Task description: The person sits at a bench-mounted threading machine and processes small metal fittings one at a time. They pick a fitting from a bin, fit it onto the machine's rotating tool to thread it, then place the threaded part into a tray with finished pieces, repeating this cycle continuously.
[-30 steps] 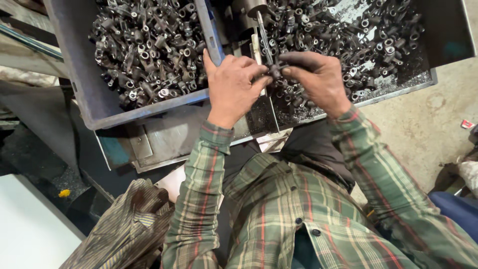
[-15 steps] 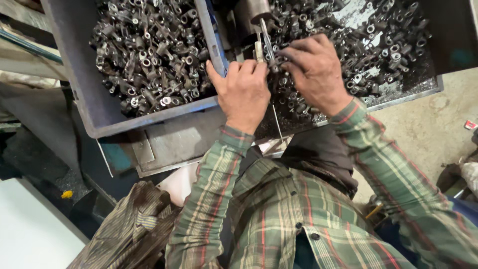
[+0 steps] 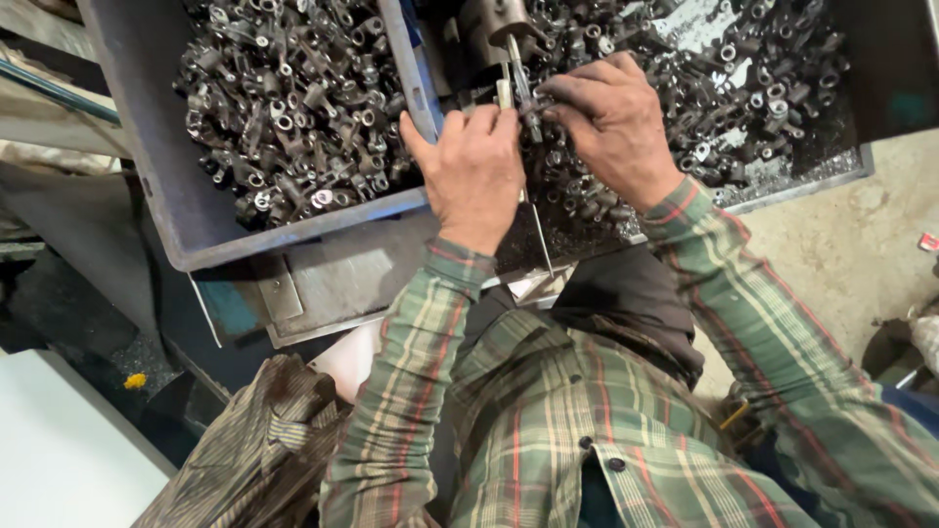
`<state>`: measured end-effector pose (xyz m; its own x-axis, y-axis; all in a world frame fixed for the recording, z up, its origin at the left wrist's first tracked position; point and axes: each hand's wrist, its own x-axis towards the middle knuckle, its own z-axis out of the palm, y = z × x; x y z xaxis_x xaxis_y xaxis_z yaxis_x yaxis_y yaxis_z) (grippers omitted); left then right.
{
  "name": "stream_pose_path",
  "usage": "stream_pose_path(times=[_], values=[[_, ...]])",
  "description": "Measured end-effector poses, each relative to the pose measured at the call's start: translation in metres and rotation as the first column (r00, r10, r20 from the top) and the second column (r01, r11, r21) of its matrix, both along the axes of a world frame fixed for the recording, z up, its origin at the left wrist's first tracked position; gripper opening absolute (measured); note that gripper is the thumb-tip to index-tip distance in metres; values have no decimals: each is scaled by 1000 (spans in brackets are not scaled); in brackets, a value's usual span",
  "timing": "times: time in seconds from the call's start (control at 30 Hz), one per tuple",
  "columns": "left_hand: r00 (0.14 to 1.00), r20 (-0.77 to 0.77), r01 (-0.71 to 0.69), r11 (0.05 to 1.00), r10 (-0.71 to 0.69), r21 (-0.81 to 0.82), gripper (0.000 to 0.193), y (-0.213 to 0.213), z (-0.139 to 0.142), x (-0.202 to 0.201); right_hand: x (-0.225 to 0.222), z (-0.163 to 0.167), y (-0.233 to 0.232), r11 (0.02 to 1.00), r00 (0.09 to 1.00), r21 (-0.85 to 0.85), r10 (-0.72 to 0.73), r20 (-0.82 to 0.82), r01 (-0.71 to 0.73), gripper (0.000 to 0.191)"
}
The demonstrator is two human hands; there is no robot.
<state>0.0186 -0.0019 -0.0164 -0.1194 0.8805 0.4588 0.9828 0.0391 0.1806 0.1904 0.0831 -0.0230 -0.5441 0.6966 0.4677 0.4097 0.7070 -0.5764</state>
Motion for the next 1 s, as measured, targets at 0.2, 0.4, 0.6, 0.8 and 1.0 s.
stream_pose_path(times=[0.2,0.4,0.6,0.8,1.0], values=[[998,24,53,999,-53,3,13,1,-3,-7,0,-2,1,997,1000,71,13,23,-15,15],[975,94,207,977,-201,-55,12,-9,8,-17,15,8,-9,990,995,-106,94,44,-89,19],[580,792,112,981,-193,157,13,-21,10,-37,30,-5,-16,981,961,-66,191,201,-181,39],[137,982,-90,986,-129,142,20,-11,10,-41,9,-38,-14,999,854,-42,7,520,17,39],[886,394,235,970,-243,68,29,-13,17,-23,36,-27,-12,948,968,-283,-80,239,148,26]])
